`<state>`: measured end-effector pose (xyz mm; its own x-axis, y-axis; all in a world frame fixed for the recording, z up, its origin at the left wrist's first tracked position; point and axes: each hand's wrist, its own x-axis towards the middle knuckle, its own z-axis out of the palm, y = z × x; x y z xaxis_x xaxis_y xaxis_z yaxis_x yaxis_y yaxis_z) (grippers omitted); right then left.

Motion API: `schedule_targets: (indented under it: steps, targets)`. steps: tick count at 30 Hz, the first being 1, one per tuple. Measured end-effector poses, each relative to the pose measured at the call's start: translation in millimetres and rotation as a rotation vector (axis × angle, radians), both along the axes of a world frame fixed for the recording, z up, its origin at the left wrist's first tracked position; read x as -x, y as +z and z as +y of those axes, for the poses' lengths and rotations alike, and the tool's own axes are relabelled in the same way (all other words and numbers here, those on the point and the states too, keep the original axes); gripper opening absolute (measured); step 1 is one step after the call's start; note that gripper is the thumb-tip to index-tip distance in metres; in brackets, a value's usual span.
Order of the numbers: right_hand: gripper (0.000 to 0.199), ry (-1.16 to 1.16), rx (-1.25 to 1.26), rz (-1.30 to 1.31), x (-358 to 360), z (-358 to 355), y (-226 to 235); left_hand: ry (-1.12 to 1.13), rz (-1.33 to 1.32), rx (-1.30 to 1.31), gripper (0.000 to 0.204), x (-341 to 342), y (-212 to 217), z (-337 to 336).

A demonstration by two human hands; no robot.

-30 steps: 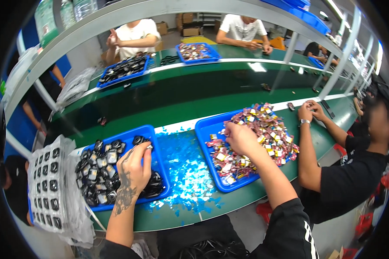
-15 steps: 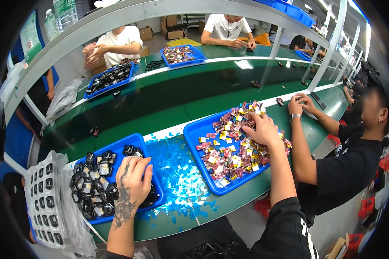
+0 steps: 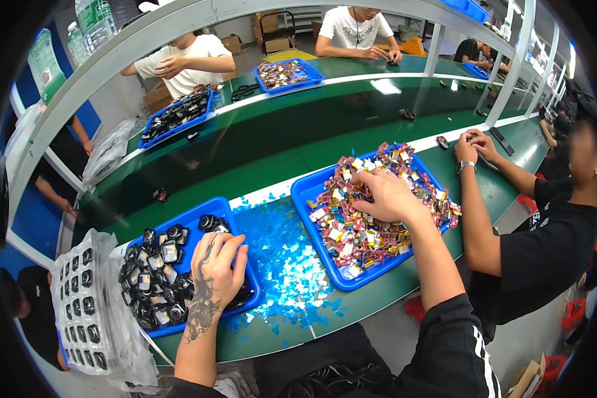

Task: Sorting and assembling small electronic components at a manufacturing workbench.

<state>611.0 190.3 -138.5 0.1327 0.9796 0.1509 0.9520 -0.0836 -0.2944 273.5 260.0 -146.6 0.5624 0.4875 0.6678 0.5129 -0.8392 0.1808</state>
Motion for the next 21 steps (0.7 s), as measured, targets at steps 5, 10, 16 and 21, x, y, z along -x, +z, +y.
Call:
schedule_targets:
  steps: [5,10,16,21]
  targets:
    - [0.041,0.159,-0.081,0.094,9,-9,6,-0.009,-0.008,0.004,0.013,0,-1,0]
    - [0.040,0.233,-0.053,0.107,33,-16,15,0.028,-0.001,0.001,0.011,4,2,0]
    - [0.032,0.165,-0.059,0.133,27,-14,18,-0.004,-0.048,0.032,0.011,8,-2,3]
    - [0.013,0.063,-0.285,0.140,36,-20,30,0.052,-0.135,0.055,0.006,13,-11,6]
